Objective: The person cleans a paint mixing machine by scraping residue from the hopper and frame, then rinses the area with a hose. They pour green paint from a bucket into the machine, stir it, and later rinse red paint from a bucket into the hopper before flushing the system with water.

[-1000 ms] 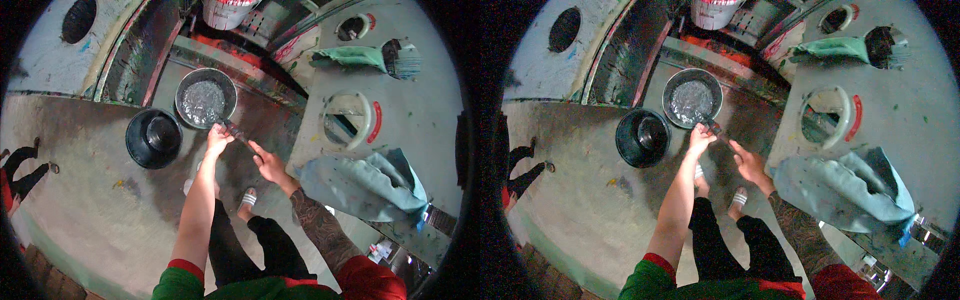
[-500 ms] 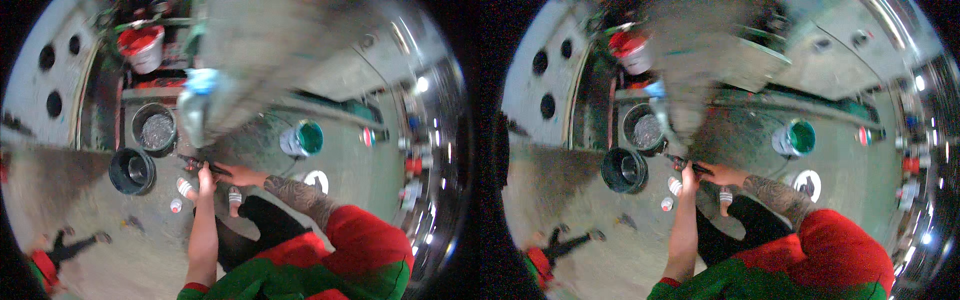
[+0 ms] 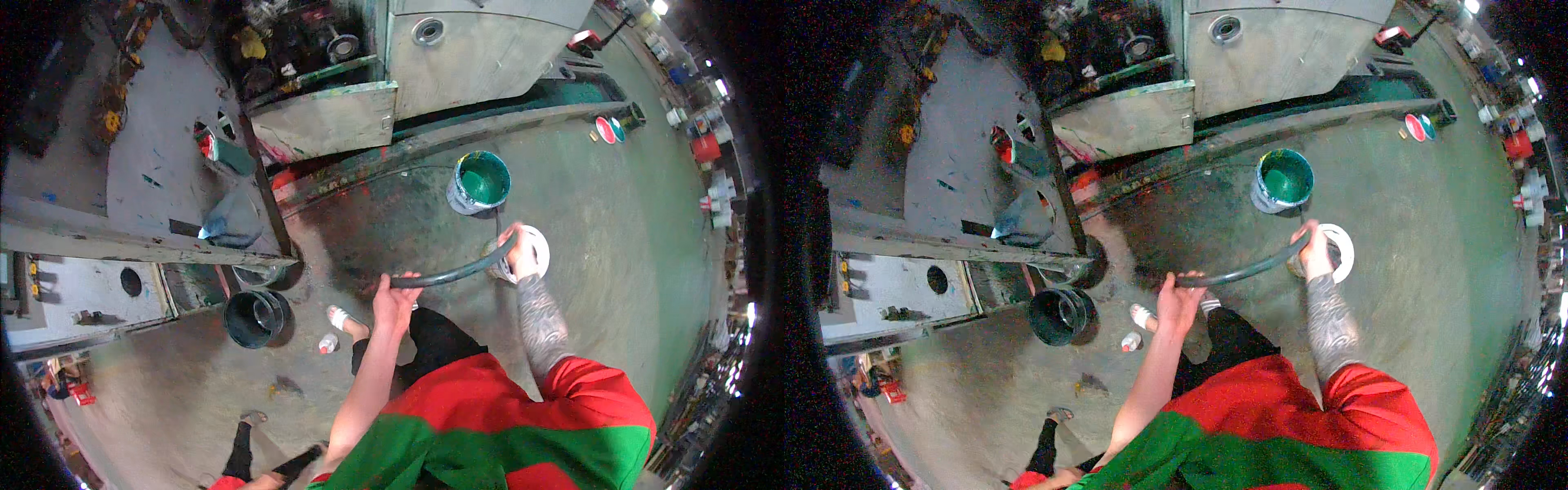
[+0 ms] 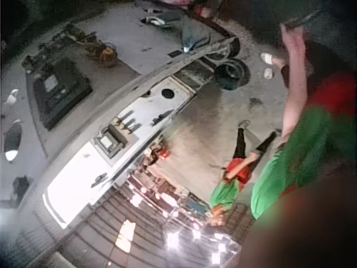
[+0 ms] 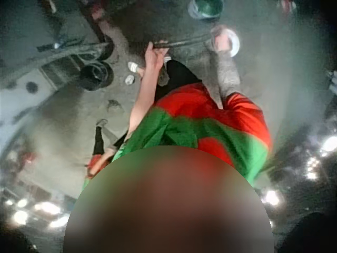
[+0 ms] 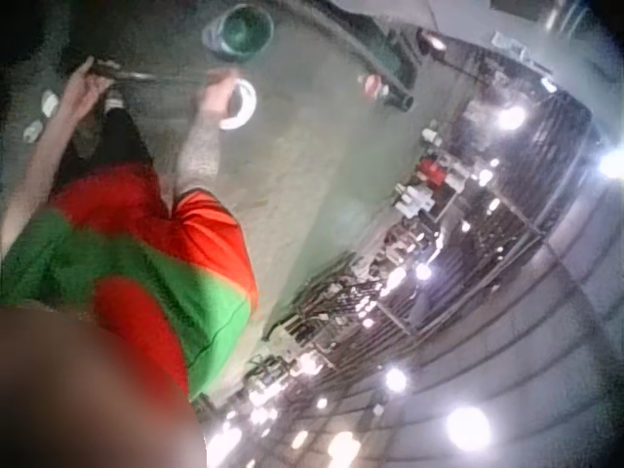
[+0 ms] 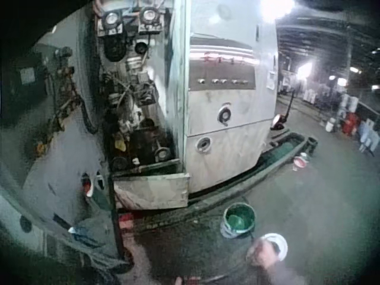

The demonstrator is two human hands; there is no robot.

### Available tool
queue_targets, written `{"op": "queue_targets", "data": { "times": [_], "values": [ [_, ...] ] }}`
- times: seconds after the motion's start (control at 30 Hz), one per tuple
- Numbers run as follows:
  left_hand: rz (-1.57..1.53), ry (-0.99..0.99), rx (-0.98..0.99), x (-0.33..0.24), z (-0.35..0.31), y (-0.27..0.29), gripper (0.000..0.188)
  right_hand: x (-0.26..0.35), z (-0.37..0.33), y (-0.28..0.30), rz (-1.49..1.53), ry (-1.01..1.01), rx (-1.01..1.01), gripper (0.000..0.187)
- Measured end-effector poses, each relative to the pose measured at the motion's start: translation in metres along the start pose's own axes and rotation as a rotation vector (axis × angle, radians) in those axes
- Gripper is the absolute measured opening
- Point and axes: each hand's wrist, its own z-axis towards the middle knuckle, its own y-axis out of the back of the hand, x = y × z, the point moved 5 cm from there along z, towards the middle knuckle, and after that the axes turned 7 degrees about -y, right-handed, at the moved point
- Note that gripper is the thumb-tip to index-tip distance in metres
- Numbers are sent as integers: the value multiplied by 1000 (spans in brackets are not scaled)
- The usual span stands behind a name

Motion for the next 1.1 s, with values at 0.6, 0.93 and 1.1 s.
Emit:
{"op": "queue_targets", "data": {
  "times": [0.6, 0.93, 1.1],
  "values": [
    [16, -322, 322, -221, -256, 4, 30, 0, -510, -272, -557, 324, 781, 39],
    [166, -441, 145, -364, -363, 87, 43, -143, -588, -170, -495, -44, 536, 30],
    [136, -395, 227, -420, -384, 89, 47, -181, -627, -178, -419, -128, 658, 33]
  ]
}}
